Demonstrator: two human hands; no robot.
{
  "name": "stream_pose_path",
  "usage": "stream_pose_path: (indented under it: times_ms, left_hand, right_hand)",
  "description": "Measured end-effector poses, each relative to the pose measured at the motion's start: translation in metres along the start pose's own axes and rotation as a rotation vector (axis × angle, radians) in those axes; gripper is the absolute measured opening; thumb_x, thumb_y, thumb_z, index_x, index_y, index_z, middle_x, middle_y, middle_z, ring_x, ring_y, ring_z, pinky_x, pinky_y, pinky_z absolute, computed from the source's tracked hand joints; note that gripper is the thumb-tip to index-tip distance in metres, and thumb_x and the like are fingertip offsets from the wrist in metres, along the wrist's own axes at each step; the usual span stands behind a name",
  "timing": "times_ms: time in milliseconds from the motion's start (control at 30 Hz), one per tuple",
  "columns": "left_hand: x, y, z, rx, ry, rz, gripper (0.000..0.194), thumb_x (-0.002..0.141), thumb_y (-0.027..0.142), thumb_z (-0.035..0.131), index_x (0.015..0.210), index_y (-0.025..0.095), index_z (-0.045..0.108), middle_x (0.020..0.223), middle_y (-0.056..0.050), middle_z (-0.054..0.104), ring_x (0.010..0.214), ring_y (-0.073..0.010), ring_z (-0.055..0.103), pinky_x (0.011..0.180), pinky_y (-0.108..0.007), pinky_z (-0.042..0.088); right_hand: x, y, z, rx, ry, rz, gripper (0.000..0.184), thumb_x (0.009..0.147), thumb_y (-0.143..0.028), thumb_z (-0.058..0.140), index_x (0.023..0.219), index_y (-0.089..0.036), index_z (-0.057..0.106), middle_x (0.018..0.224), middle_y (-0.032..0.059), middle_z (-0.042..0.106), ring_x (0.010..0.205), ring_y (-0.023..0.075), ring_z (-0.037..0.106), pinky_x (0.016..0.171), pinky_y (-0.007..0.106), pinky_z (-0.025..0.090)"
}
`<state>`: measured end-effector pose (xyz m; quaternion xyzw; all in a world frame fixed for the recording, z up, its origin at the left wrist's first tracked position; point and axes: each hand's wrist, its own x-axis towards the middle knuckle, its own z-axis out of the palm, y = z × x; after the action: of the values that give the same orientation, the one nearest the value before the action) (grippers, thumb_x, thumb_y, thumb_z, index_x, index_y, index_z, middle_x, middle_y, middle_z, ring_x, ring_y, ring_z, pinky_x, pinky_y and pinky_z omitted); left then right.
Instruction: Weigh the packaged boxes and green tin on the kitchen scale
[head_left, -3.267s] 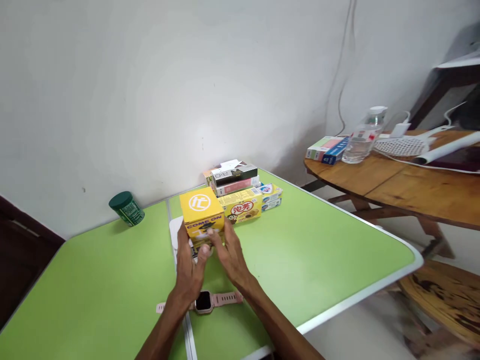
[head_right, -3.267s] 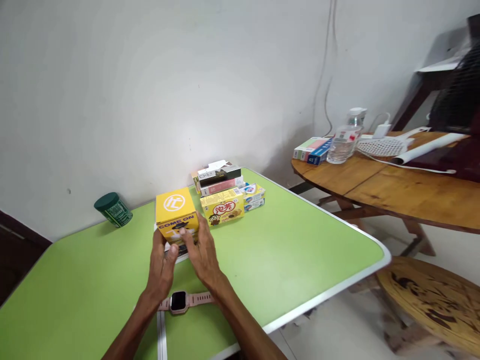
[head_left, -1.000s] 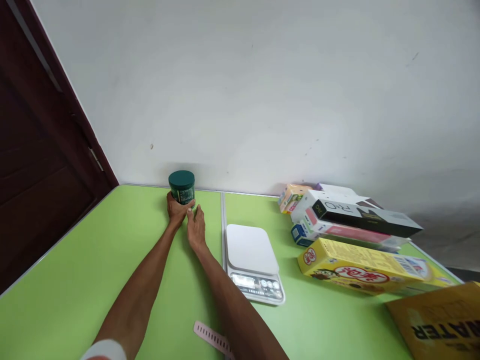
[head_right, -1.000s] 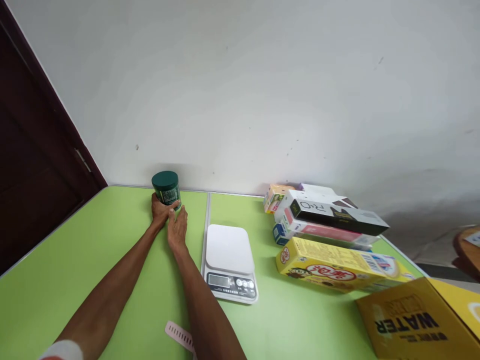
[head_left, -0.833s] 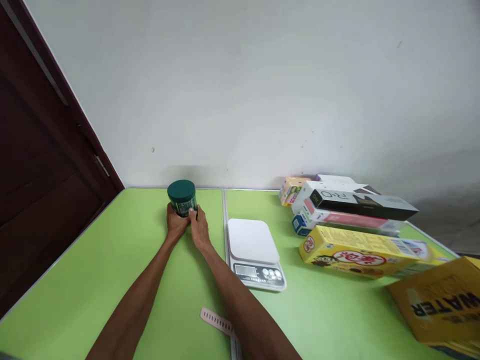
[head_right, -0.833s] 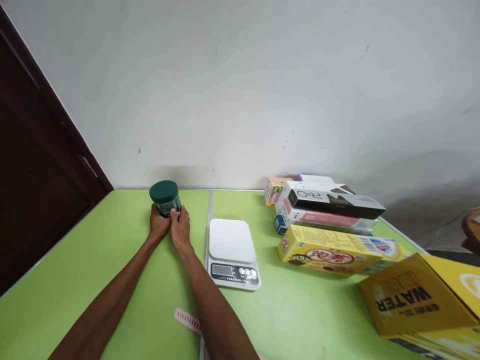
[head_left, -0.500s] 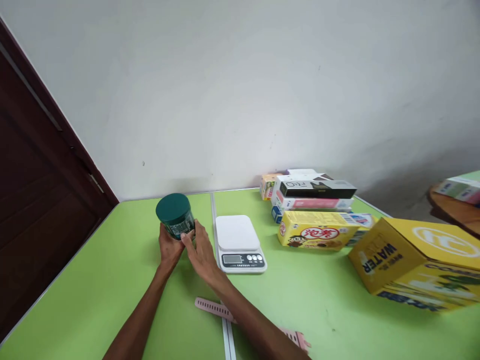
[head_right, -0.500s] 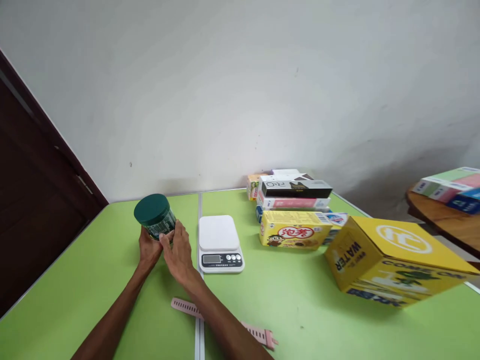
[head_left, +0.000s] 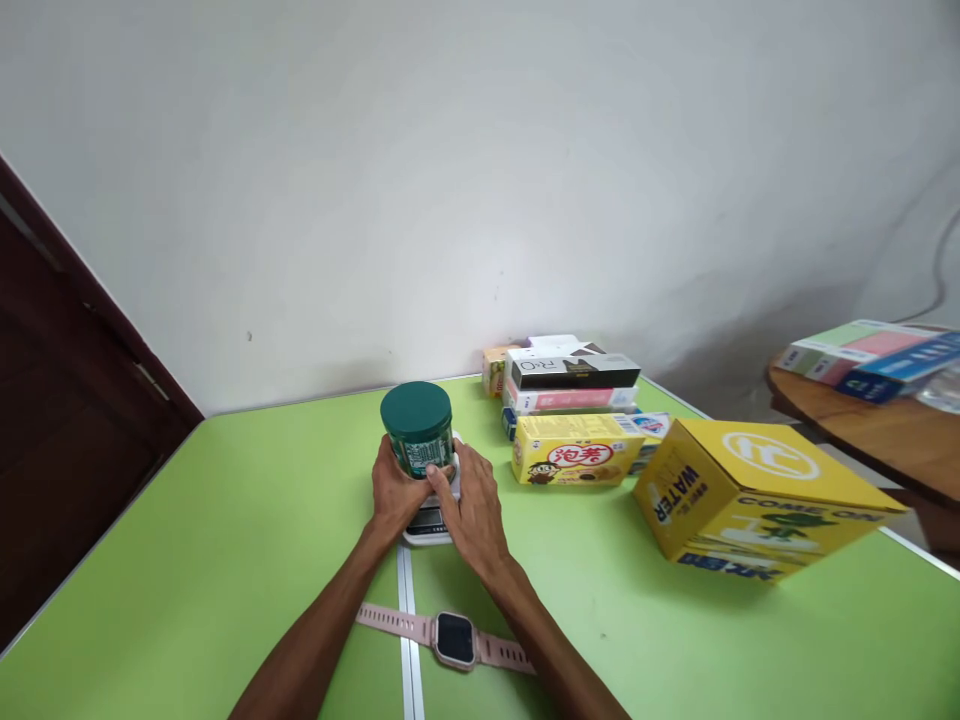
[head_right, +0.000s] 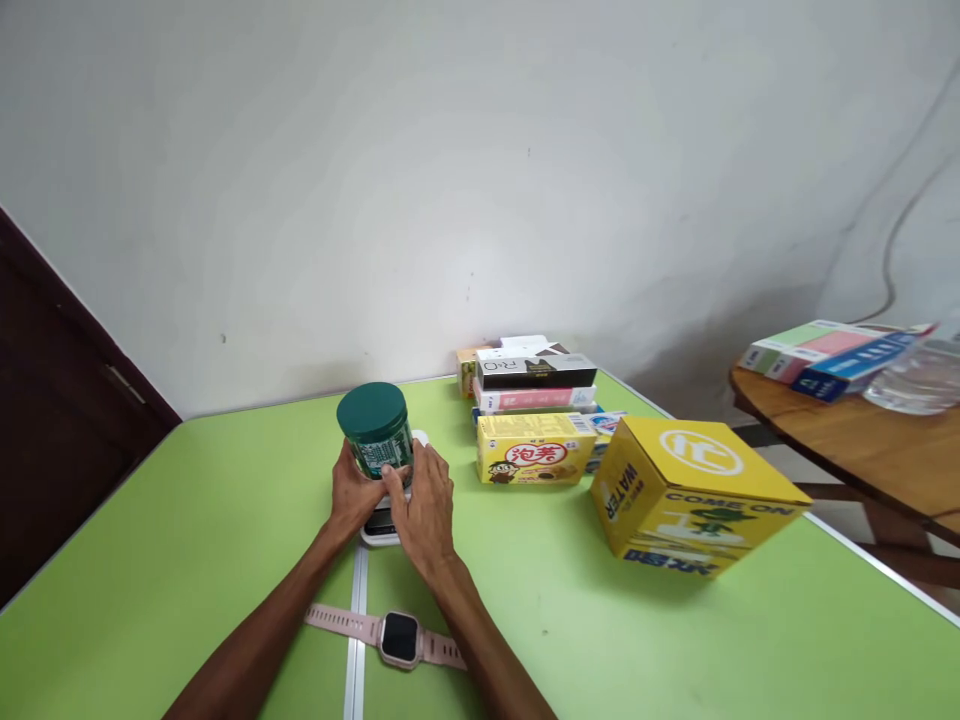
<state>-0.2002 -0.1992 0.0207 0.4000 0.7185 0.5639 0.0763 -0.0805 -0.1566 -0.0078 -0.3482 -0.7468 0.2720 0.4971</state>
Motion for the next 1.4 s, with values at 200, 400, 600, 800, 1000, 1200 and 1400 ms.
stream_pose_path:
  times_ms: [200, 400, 600, 800, 1000, 1200, 1400]
  left_hand:
    - [0.001, 0.002, 0.000, 0.023, -0.033, 0.035, 0.068, 0.059, 0.047, 0.092, 0.113, 0.021, 0.060, 0.102, -0.008, 0.076, 0.092, -0.0271, 0.074, 0.081, -0.038, 0.058]
    - [0.000, -0.018, -0.029, 0.029, -0.154, 0.096, 0.109, 0.057, 0.052, 0.095, 0.148, 0.019, 0.045, 0.150, -0.019, 0.055, 0.141, -0.0374, 0.053, 0.116, -0.053, 0.045]
    - [-0.002, -0.075, -0.077, -0.289, -0.032, -0.194, 0.075, 0.093, 0.070, 0.055, 0.147, 0.019, 0.043, 0.147, -0.022, 0.058, 0.127, -0.0297, 0.067, 0.112, -0.049, 0.052]
    - [0.003, -0.089, -0.085, -0.335, 0.036, -0.224, 0.066, 0.091, 0.069, 0.060, 0.133, 0.018, 0.054, 0.126, -0.018, 0.069, 0.110, -0.0273, 0.075, 0.106, -0.050, 0.056]
    - [-0.010, -0.073, -0.081, -0.204, -0.002, -0.141, 0.071, 0.089, 0.066, 0.065, 0.140, 0.021, 0.050, 0.137, -0.018, 0.065, 0.123, -0.0297, 0.068, 0.108, -0.051, 0.053]
    - [-0.007, -0.019, -0.050, -0.062, -0.033, 0.113, 0.099, 0.079, 0.056, 0.081, 0.157, 0.021, 0.031, 0.160, -0.020, 0.046, 0.148, -0.0326, 0.047, 0.123, -0.051, 0.037]
    - [0.021, 0.012, -0.019, -0.049, -0.139, 0.109, 0.088, 0.067, 0.048, 0.091, 0.141, 0.020, 0.052, 0.139, -0.016, 0.065, 0.128, -0.0333, 0.064, 0.111, -0.050, 0.051]
  right_hand:
    - [0.001, 0.002, -0.005, 0.071, -0.050, 0.044, 0.068, 0.103, -0.063, 0.042, 0.146, -0.012, 0.057, 0.146, 0.0215, 0.062, 0.139, 0.0356, 0.054, 0.116, 0.059, 0.044]
    - [-0.009, 0.033, -0.026, 0.150, -0.072, 0.231, 0.074, 0.101, -0.071, 0.041, 0.147, -0.015, 0.058, 0.151, 0.0188, 0.060, 0.145, 0.0340, 0.050, 0.125, 0.060, 0.033]
    - [-0.017, 0.061, -0.043, 0.127, -0.125, 0.260, 0.082, 0.097, -0.079, 0.037, 0.141, -0.015, 0.065, 0.150, 0.0209, 0.060, 0.144, 0.0351, 0.053, 0.125, 0.057, 0.034]
    - [-0.016, 0.056, -0.037, 0.069, -0.066, 0.231, 0.083, 0.097, -0.079, 0.033, 0.140, -0.015, 0.066, 0.143, 0.0208, 0.066, 0.136, 0.0341, 0.059, 0.119, 0.055, 0.042]
    - [-0.017, 0.059, -0.033, 0.040, -0.031, 0.214, 0.084, 0.098, -0.079, 0.031, 0.138, -0.015, 0.066, 0.140, 0.0208, 0.067, 0.135, 0.0339, 0.060, 0.119, 0.056, 0.042]
    - [-0.014, 0.050, -0.032, -0.005, -0.014, 0.097, 0.079, 0.102, -0.067, 0.034, 0.149, -0.007, 0.055, 0.149, 0.0231, 0.060, 0.142, 0.0345, 0.053, 0.122, 0.059, 0.038]
    - [-0.010, 0.028, -0.040, -0.022, -0.131, -0.151, 0.061, 0.105, -0.043, 0.041, 0.159, -0.015, 0.044, 0.162, 0.0142, 0.049, 0.155, 0.0290, 0.038, 0.128, 0.055, 0.032]
